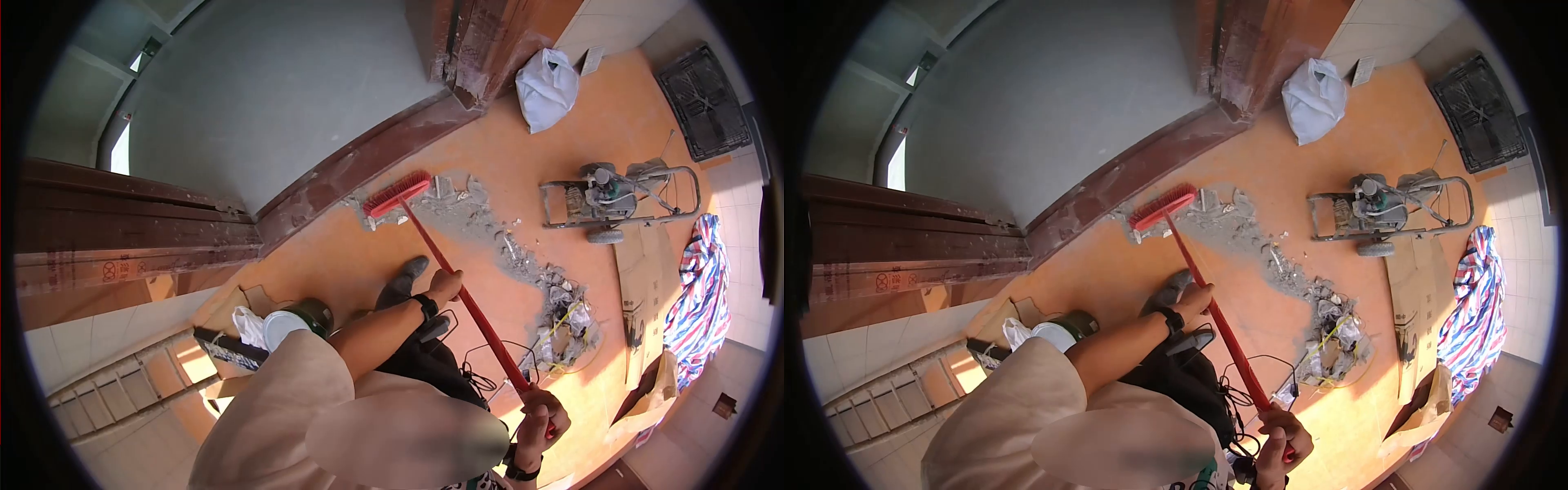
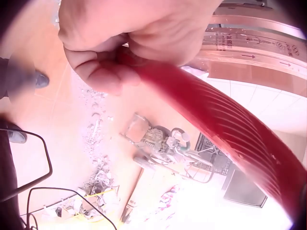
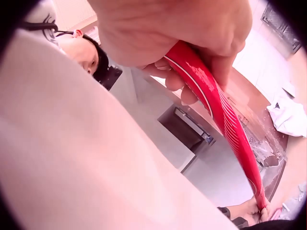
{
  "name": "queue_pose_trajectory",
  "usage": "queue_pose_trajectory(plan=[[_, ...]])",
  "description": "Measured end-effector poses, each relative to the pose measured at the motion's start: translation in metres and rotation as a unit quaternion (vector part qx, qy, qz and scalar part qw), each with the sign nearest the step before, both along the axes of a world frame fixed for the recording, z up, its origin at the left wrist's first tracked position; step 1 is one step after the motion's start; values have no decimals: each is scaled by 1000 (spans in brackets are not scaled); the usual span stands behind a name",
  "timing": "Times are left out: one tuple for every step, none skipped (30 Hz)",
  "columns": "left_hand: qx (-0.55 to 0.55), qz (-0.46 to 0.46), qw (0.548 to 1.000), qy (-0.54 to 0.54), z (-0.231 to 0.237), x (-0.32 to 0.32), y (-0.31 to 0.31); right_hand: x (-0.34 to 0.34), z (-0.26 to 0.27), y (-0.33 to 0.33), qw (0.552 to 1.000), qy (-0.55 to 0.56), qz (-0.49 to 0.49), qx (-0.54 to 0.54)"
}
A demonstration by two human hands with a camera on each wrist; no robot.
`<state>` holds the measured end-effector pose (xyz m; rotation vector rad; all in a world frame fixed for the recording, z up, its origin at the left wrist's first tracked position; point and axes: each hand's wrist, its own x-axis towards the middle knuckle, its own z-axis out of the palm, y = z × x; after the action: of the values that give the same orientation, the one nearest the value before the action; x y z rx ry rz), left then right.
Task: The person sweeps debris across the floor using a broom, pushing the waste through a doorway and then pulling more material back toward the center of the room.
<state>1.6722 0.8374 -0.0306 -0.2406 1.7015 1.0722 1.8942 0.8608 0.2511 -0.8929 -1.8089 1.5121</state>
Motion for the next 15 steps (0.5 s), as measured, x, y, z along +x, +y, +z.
queue_pose_trajectory(plan=[[11,12,1000,-2,6,7,8,12,1,8,999,37,-4,-17],[21,27,999,-4,27,13,17,20,6,19,998,60,-24,-18],[27,42,999,-3,41,21,27,30,12,31,995,86,-39,-20],[65,57,996,-26,48,30,36,40,20,46,992,111,-46,-24],[77,59,993,-63,57,36,45,49,28,61,988,148,-39,-30],[89,61,989,-100,67,41,53,52,38,74,985,167,-38,-32],[106,71,984,-128,75,46,60,55,44,87,974,209,-64,-61],[122,81,977,-155,82,49,64,51,53,99,970,230,-48,-58],[123,85,977,-154,87,51,64,50,58,114,965,253,-20,-69],[130,113,971,-169,92,50,63,46,60,127,958,276,8,-80],[136,141,964,-182,94,50,64,37,60,140,953,286,54,-91],[137,146,963,-182,89,47,60,24,60,149,945,294,99,-102],[151,199,951,-183,83,43,52,6,58,155,943,296,117,-97],[164,251,936,-184,78,37,41,-14,54,157,942,291,138,-89],[158,282,929,-180,76,27,30,-35,49,157,937,289,160,-113]])
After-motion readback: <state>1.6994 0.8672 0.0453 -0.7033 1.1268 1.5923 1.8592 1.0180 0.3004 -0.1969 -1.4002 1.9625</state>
